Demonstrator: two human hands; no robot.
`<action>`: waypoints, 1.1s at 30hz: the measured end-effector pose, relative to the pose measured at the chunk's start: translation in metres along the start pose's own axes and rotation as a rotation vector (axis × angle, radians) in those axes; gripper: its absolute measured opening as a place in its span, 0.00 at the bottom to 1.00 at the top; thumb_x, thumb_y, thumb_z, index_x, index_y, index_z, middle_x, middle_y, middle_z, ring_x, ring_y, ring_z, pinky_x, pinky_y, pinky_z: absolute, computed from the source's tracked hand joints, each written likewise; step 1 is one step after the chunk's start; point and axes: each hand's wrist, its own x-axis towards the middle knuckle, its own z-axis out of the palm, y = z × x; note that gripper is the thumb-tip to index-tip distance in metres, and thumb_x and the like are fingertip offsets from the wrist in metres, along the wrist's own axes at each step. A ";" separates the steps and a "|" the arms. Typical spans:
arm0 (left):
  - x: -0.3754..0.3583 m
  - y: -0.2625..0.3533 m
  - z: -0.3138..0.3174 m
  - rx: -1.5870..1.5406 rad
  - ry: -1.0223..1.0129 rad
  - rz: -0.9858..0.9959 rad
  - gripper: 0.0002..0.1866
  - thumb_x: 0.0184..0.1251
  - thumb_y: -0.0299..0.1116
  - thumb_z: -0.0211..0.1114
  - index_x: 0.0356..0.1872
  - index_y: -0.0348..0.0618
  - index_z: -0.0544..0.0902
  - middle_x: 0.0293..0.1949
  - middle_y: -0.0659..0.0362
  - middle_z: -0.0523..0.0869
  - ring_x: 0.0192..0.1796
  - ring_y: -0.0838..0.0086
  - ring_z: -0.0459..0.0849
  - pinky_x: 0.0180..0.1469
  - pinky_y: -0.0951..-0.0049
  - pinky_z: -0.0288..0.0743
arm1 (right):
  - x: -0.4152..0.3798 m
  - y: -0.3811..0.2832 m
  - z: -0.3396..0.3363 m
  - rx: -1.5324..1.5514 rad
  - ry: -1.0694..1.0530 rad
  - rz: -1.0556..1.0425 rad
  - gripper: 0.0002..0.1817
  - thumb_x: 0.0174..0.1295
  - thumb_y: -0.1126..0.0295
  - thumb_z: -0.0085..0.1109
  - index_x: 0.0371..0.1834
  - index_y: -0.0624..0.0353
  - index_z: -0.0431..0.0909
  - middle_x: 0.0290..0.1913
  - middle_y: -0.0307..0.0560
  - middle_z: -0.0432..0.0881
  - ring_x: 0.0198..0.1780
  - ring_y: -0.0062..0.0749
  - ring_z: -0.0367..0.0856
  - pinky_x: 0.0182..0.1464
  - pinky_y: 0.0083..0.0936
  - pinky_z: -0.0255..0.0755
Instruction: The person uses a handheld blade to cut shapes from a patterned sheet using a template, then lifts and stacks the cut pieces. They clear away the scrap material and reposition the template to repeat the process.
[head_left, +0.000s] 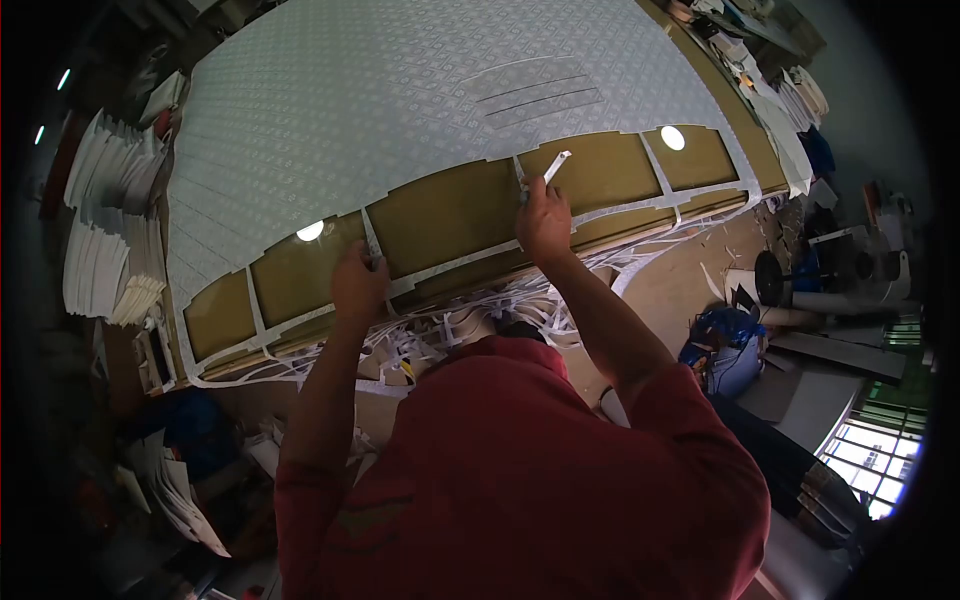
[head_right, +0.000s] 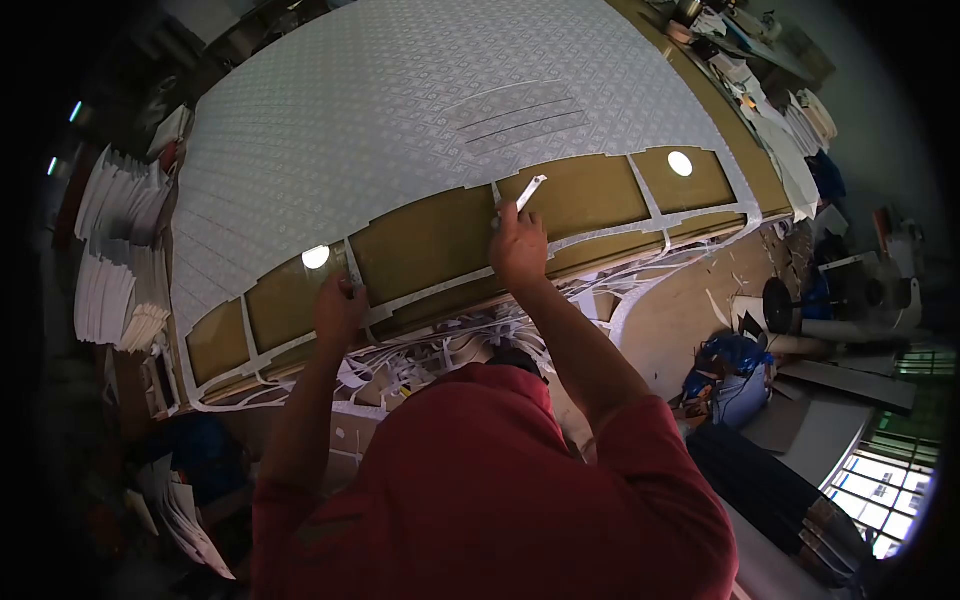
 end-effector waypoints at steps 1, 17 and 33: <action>0.006 0.002 -0.003 -0.030 -0.081 -0.108 0.20 0.61 0.39 0.74 0.51 0.39 0.85 0.39 0.49 0.90 0.45 0.53 0.89 0.50 0.53 0.82 | 0.003 -0.002 -0.002 0.027 0.022 0.055 0.19 0.58 0.77 0.59 0.54 0.53 0.74 0.40 0.57 0.84 0.44 0.63 0.82 0.47 0.53 0.75; -0.016 -0.007 0.014 0.146 0.053 -0.031 0.24 0.81 0.49 0.55 0.35 0.35 0.83 0.34 0.37 0.86 0.41 0.35 0.85 0.42 0.42 0.77 | 0.008 0.015 -0.005 0.169 -0.143 0.108 0.17 0.64 0.71 0.59 0.54 0.45 0.69 0.30 0.61 0.86 0.33 0.65 0.86 0.35 0.58 0.77; -0.034 0.007 -0.007 -0.060 -0.020 -0.098 0.23 0.82 0.46 0.55 0.37 0.33 0.83 0.29 0.36 0.84 0.35 0.38 0.85 0.37 0.45 0.75 | 0.015 -0.002 -0.045 0.212 -0.262 0.185 0.15 0.65 0.76 0.57 0.54 0.48 0.72 0.29 0.61 0.84 0.35 0.68 0.84 0.35 0.59 0.74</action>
